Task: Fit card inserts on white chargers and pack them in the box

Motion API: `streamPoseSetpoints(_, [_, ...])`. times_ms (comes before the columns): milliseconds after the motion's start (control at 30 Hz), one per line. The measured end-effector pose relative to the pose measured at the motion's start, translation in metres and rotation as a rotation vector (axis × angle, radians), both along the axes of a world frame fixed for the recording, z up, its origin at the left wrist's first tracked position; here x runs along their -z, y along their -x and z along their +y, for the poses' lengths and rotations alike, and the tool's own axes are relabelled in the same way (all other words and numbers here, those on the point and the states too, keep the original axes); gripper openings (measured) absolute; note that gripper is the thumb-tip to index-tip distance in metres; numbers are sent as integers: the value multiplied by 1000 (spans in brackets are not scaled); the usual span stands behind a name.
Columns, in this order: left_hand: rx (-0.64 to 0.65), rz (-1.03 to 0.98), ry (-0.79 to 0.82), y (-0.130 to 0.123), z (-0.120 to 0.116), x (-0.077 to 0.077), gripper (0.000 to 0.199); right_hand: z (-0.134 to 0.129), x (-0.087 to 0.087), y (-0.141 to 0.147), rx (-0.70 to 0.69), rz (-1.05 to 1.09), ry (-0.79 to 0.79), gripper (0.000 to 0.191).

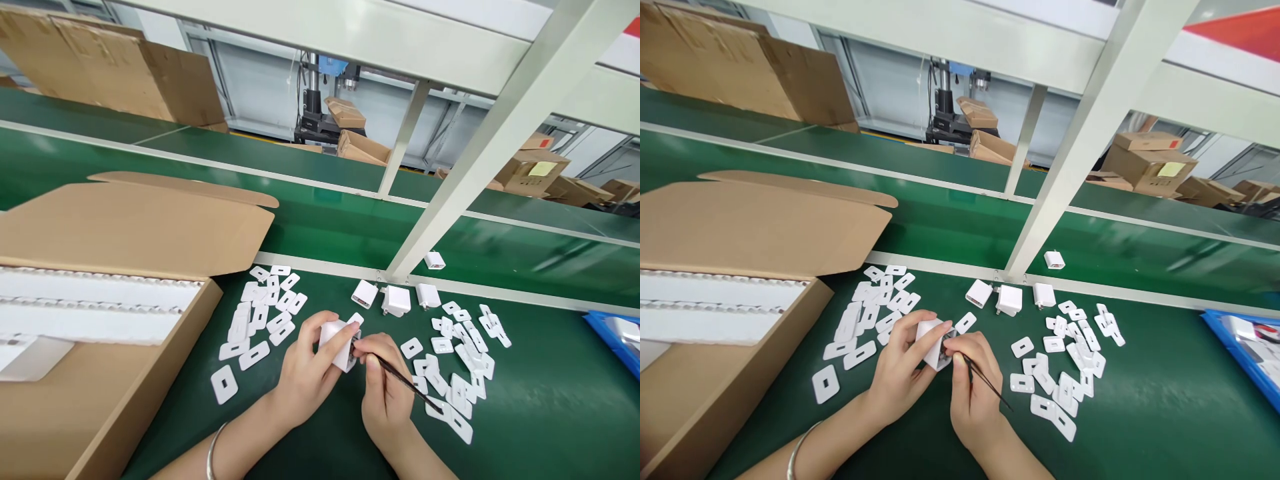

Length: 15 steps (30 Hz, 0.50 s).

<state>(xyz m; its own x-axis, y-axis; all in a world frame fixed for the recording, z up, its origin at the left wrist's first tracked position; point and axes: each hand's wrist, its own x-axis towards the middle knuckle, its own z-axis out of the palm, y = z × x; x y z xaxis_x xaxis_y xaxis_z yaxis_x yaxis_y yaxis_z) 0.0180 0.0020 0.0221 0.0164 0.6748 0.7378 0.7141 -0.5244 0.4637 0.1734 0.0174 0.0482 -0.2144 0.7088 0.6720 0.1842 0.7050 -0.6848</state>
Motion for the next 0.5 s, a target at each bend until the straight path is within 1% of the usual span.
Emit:
streamPoseSetpoints(33, [-19, 26, -12, 0, 1, 0, 51, 0, -1, 1, 10, -19, 15, 30])
streamPoseSetpoints(100, [-15, 26, 7, 0, 1, 0, 52, 0, -1, 2, 21, -21, 32, 29])
streamPoseSetpoints(267, [95, -150, 153, 1, 0, 1, 58, -2, 9, 0, 6, 113, -40, 24])
streamPoseSetpoints(367, [138, -229, 180, 1, -1, 2, 58, -3, 11, -2, -19, 105, -40, 25])
streamPoseSetpoints(500, [164, -277, 232, 1, -2, 4, 55, -2, 8, -3, -75, 85, 2, 27])
